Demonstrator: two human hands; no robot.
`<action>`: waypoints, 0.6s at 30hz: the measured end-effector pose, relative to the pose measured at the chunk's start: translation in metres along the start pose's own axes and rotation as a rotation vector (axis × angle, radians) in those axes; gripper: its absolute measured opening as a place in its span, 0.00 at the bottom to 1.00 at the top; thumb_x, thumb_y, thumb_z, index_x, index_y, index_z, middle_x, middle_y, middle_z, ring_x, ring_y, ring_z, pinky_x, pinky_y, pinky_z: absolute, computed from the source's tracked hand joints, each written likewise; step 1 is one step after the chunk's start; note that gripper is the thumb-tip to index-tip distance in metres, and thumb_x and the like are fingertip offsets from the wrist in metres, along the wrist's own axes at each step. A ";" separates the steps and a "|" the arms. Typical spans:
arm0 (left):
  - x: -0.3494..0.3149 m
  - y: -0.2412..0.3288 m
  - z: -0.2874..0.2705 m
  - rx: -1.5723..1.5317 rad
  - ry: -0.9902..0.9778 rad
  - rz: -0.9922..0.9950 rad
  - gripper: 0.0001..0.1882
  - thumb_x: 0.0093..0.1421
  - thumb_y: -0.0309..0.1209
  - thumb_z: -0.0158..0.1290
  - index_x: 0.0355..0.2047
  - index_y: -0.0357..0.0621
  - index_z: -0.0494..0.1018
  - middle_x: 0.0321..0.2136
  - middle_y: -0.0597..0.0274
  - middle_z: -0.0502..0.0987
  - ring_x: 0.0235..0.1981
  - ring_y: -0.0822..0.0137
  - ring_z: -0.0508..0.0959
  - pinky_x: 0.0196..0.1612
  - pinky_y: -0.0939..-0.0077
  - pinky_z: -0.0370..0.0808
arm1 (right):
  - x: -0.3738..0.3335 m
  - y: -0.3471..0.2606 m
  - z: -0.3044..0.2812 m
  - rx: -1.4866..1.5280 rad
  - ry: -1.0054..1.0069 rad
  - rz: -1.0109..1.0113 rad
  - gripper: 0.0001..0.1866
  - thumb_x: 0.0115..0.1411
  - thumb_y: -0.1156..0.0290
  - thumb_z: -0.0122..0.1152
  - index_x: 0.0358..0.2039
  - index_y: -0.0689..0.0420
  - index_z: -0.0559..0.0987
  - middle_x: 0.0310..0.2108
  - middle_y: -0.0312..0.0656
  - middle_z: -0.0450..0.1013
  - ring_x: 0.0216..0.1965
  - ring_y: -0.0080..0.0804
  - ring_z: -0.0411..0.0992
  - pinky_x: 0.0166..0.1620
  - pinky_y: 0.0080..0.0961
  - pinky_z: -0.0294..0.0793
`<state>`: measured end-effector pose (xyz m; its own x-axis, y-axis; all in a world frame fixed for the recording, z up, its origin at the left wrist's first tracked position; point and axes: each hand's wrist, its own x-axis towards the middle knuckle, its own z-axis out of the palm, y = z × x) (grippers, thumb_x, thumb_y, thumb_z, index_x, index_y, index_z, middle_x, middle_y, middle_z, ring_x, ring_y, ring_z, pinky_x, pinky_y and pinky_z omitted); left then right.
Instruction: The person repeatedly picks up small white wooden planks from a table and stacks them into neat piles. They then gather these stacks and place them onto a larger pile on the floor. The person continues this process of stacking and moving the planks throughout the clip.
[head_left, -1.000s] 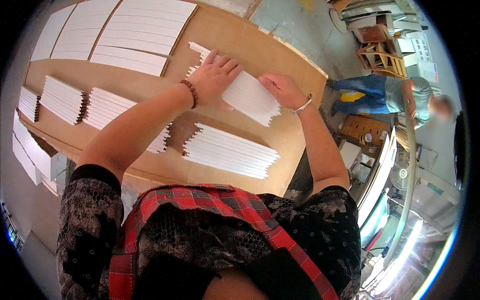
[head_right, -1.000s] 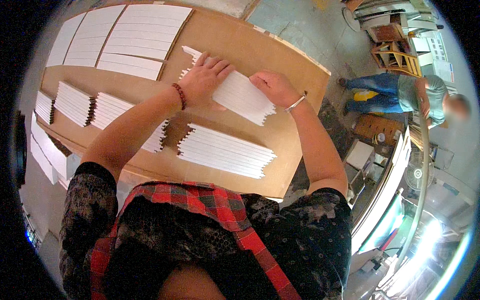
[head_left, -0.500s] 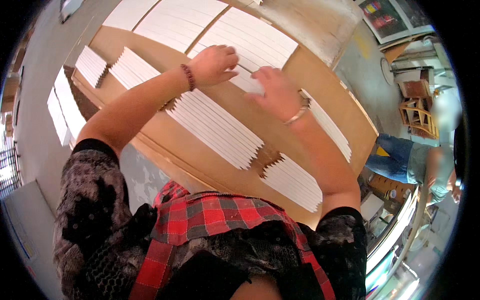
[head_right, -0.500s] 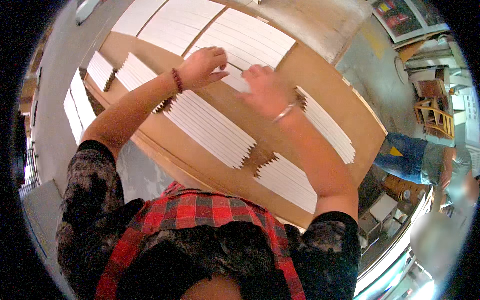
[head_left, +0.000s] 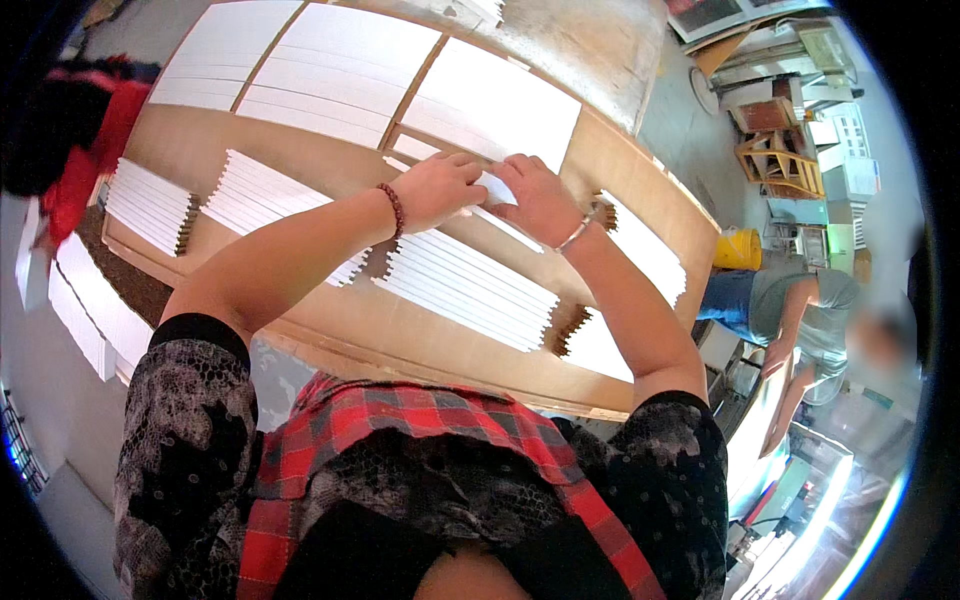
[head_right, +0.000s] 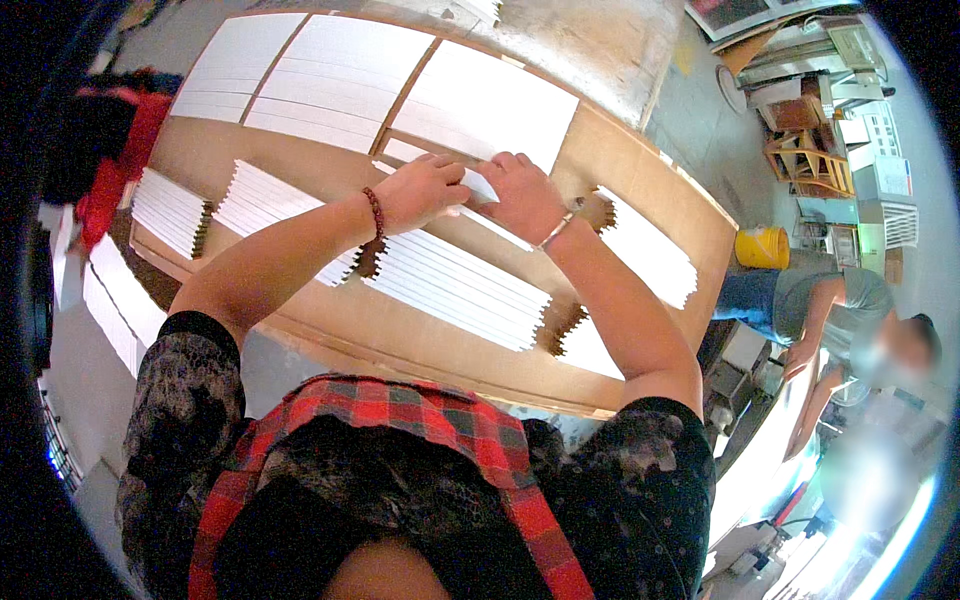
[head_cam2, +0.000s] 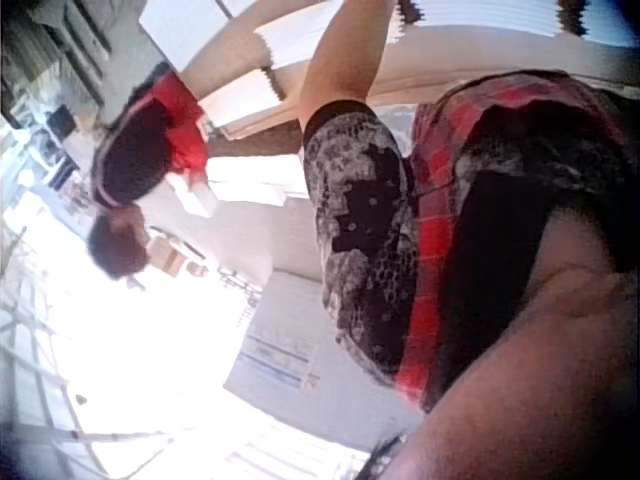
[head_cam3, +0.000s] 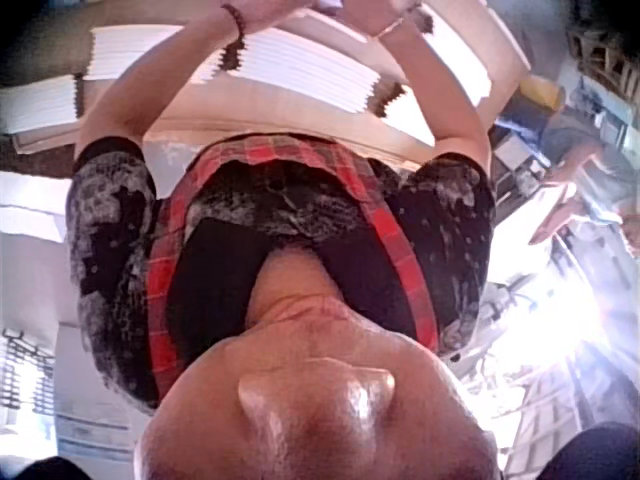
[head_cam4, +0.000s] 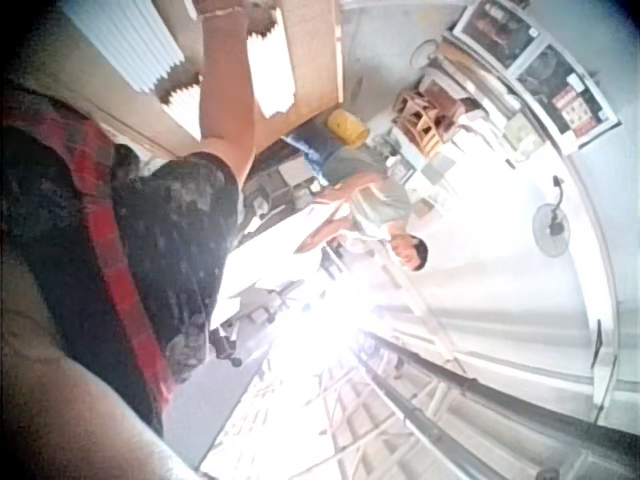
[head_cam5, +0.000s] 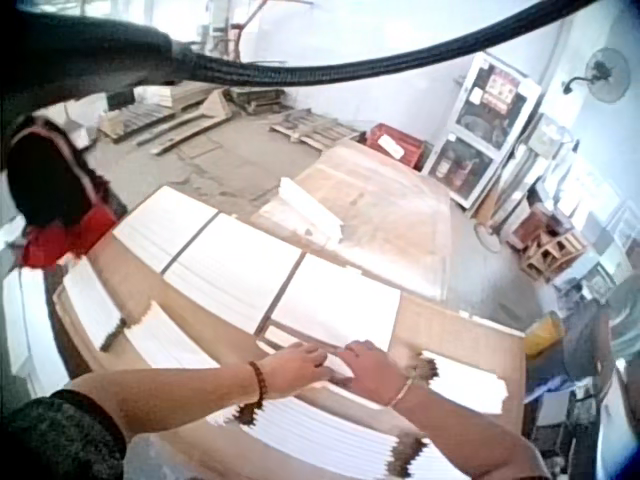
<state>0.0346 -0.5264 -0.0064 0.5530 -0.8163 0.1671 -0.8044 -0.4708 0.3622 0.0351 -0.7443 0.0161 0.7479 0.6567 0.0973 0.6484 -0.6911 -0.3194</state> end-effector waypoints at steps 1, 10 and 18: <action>-0.002 -0.002 -0.001 -0.009 0.067 0.028 0.10 0.52 0.35 0.58 0.31 0.45 0.73 0.36 0.57 0.70 0.44 0.59 0.71 0.48 0.64 0.69 | 0.001 0.000 0.004 -0.021 0.006 -0.014 0.16 0.51 0.68 0.65 0.41 0.55 0.76 0.38 0.42 0.71 0.41 0.40 0.69 0.45 0.33 0.71; 0.014 -0.012 0.001 -0.096 -0.115 -0.127 0.22 0.47 0.40 0.62 0.38 0.43 0.69 0.43 0.56 0.69 0.47 0.55 0.68 0.53 0.57 0.64 | 0.022 0.030 -0.011 -0.139 -0.234 -0.081 0.14 0.52 0.68 0.63 0.39 0.56 0.75 0.33 0.42 0.71 0.37 0.40 0.71 0.40 0.34 0.73; 0.021 -0.019 -0.002 0.023 0.157 -0.146 0.23 0.46 0.40 0.63 0.38 0.44 0.68 0.40 0.56 0.71 0.47 0.55 0.70 0.53 0.62 0.67 | 0.029 0.038 -0.005 0.040 -0.198 0.067 0.12 0.52 0.67 0.62 0.36 0.58 0.75 0.39 0.44 0.72 0.43 0.43 0.70 0.44 0.38 0.72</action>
<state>0.0624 -0.5342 -0.0080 0.6895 -0.6774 0.2562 -0.7171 -0.5889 0.3727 0.0818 -0.7529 0.0113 0.7437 0.6591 -0.1115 0.5893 -0.7252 -0.3562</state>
